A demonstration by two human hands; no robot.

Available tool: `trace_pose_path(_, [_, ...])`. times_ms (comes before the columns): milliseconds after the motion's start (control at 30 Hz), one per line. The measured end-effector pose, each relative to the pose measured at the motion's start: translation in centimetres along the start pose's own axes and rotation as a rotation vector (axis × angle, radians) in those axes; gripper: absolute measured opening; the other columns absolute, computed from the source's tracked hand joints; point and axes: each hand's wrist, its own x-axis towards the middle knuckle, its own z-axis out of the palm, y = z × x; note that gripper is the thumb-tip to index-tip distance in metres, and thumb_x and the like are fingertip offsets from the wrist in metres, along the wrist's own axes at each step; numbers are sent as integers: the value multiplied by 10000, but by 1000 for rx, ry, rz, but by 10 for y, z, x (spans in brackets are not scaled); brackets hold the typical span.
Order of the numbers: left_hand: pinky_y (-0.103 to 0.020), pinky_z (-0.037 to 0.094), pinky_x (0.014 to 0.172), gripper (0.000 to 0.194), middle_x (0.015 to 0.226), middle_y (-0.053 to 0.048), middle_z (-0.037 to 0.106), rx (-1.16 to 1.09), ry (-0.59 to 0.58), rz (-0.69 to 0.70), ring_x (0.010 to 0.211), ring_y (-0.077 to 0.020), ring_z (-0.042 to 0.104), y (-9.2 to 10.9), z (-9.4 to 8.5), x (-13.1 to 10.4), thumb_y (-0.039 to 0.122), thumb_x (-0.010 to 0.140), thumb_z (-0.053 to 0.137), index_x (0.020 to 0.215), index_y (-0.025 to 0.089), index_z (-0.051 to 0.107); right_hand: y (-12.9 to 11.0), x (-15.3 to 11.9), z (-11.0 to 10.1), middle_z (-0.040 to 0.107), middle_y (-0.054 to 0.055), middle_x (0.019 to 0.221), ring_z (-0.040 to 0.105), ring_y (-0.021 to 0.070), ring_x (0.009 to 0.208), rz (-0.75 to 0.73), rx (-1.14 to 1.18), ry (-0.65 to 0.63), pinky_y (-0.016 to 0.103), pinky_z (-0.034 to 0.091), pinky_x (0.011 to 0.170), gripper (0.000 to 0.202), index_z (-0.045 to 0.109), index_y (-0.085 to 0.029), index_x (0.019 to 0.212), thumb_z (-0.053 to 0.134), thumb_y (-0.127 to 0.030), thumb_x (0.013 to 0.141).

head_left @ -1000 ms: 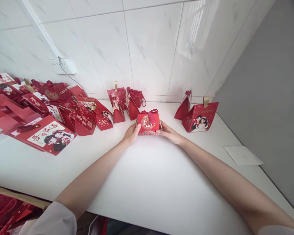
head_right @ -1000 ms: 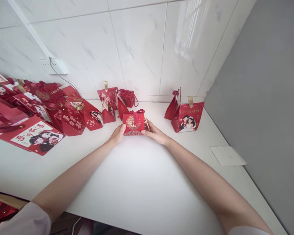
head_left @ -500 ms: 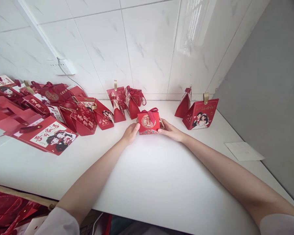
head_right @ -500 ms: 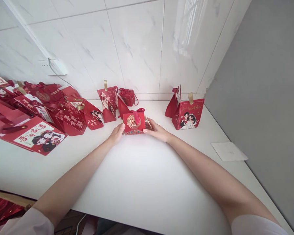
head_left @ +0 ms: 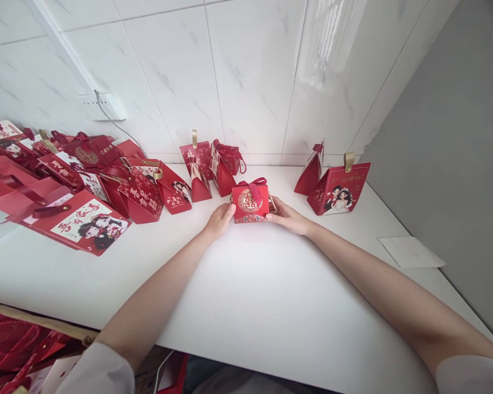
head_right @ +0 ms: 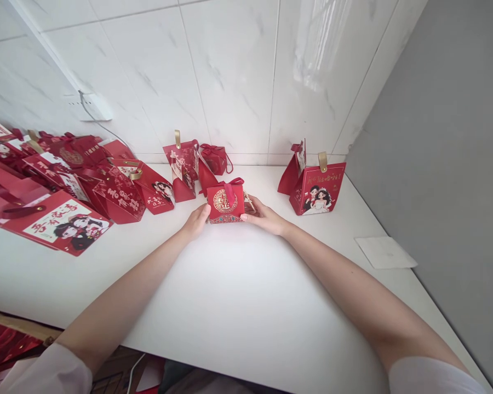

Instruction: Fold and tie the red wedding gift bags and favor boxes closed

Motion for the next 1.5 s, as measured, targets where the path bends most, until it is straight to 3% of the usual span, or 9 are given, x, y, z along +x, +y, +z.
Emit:
trace_pose_path(633, [-360, 448, 788, 658, 846, -89, 633, -6, -11, 26, 838, -236, 585, 2, 0, 1, 689, 902, 185, 828, 167, 578, -6, -1, 1, 461, 131, 1425, 491, 289, 1256, 24, -7, 0, 519, 402, 1072, 778, 289, -227, 1435, 652, -549, 828])
trace_pose_path(1033, [-352, 460, 703, 677, 798, -81, 620, 11, -22, 16, 727, -217, 565, 3, -1, 0, 700, 897, 165, 857, 169, 584, -5, -2, 1, 455, 119, 1438, 474, 283, 1286, 13, -5, -7, 506, 407, 1076, 711, 307, -234, 1421, 640, -506, 855])
trace_pose_path(1333, [-374, 460, 806, 687, 913, -107, 645, 0, -24, 31, 881, -253, 587, 5, -1, 0, 686, 903, 174, 951, 155, 607, -5, -2, 0, 463, 111, 1430, 464, 271, 1296, 3, -28, -7, 486, 393, 1089, 717, 297, -236, 1435, 632, -507, 862])
trace_pose_path(1500, [-366, 472, 797, 694, 876, -101, 652, 1, -26, 15, 854, -249, 596, 5, -1, 0, 690, 900, 174, 945, 157, 616, -5, -3, 0, 486, 114, 1407, 485, 274, 1277, 16, -16, -11, 491, 400, 1082, 705, 299, -233, 1435, 627, -495, 869])
